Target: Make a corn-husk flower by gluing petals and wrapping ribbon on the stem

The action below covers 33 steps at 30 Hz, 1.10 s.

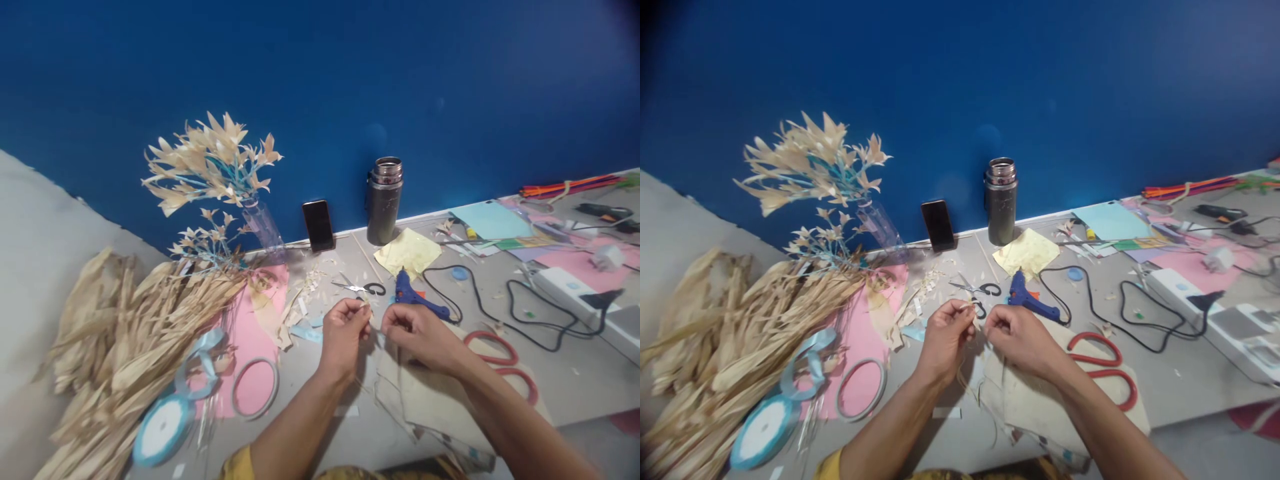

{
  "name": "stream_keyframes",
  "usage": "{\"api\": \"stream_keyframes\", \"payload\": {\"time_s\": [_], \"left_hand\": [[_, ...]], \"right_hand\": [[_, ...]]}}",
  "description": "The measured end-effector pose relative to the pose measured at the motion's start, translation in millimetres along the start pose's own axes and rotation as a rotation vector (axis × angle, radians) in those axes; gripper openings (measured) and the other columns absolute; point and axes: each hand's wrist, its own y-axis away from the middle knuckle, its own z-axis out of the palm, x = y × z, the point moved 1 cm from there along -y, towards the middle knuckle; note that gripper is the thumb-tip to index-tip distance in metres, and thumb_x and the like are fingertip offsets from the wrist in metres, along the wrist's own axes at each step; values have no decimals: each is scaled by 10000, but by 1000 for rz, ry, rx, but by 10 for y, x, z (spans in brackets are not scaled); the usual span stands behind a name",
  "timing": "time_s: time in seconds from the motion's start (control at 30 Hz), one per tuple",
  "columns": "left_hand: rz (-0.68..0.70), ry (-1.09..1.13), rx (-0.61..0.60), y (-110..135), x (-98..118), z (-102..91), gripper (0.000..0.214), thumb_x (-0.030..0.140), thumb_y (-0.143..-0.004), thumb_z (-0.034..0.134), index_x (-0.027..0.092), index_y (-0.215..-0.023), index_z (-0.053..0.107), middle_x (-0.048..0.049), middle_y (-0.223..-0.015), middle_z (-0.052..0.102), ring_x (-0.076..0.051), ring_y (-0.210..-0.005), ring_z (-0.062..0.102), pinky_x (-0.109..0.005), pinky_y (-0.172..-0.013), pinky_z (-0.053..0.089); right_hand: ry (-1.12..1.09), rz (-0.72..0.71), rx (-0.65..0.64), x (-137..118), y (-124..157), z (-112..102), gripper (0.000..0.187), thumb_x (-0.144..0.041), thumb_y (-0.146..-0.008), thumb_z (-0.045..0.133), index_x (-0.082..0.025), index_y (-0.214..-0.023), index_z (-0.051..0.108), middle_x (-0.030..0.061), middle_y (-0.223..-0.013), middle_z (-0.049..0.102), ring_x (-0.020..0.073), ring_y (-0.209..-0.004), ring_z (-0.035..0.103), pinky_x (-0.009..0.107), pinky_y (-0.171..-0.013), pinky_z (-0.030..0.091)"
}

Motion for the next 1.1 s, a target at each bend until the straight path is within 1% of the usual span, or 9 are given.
{"api": "stream_keyframes", "payload": {"time_s": [0.07, 0.2, 0.27, 0.33, 0.53, 0.7, 0.83, 0.97, 1.1], "left_hand": [[22, 2, 27, -53, 14, -13, 264, 299, -649, 831, 166, -715, 613, 41, -607, 578, -68, -510, 484, -198, -519, 369], [55, -37, 90, -211, 57, -3, 256, 316, -638, 822, 163, -721, 635, 9, -630, 622, -89, -556, 529, -210, -555, 409], [68, -47, 113, -313, 59, 28, 273, 337, -626, 826, 165, -722, 637, -5, -672, 640, -104, -601, 569, -218, -579, 438], [82, -48, 121, -433, 36, 71, 288, 350, -614, 835, 165, -714, 639, -11, -703, 644, -109, -623, 587, -221, -584, 450], [117, -59, 134, -831, -128, 213, 280, 344, -622, 844, 152, -699, 655, -1, -619, 614, -85, -524, 542, -198, -494, 395], [147, -10, 109, -1159, -202, 431, 313, 379, -632, 835, 158, -690, 621, 12, -618, 603, -107, -560, 609, -220, -548, 470], [150, 9, 71, -1422, -202, 641, 344, 358, -603, 867, 159, -691, 599, -10, -665, 637, -178, -713, 710, -250, -624, 530], [92, -40, 79, -1600, -263, 696, 356, 290, -568, 887, 156, -602, 559, -15, -542, 599, -185, -564, 666, -267, -509, 518], [82, -63, 90, -1665, -341, 625, 302, 225, -593, 850, 155, -580, 557, -26, -525, 616, -152, -481, 614, -253, -464, 494]], "right_hand": [[135, 28, 66, 60, -13, -89, 185, -323, -847, 516, -209, -776, 645, 1, -708, 673, 174, -657, 595, 266, -593, 377], [619, 101, 287, 225, -58, -296, 229, -382, -882, 585, -209, -994, 685, 78, -995, 723, 269, -913, 650, 317, -673, 399], [787, 106, 312, 313, -84, -359, 306, -376, -871, 623, -179, -1099, 676, 126, -1091, 697, 320, -1033, 623, 346, -718, 417], [857, 98, 292, 397, -108, -384, 367, -360, -873, 635, -147, -1171, 661, 154, -1120, 679, 344, -1082, 600, 375, -777, 430], [842, 106, 212, 578, -148, -348, 330, -306, -907, 567, -137, -1169, 673, 167, -1132, 646, 340, -1088, 589, 384, -811, 430], [781, 99, 246, 617, -174, -325, 347, -235, -886, 529, -149, -1198, 655, 150, -1110, 626, 305, -1034, 599, 353, -779, 411], [752, 112, 291, 634, -202, -309, 259, -187, -831, 523, -153, -1046, 663, 130, -1023, 639, 288, -949, 607, 347, -749, 396], [727, 84, 358, 709, -223, -323, 238, -178, -782, 539, -145, -988, 653, 121, -943, 672, 295, -917, 613, 368, -786, 408], [519, 51, 547, 816, -214, -439, 321, -309, -833, 540, -153, -1090, 652, 122, -968, 708, 290, -916, 638, 372, -805, 452]]}}
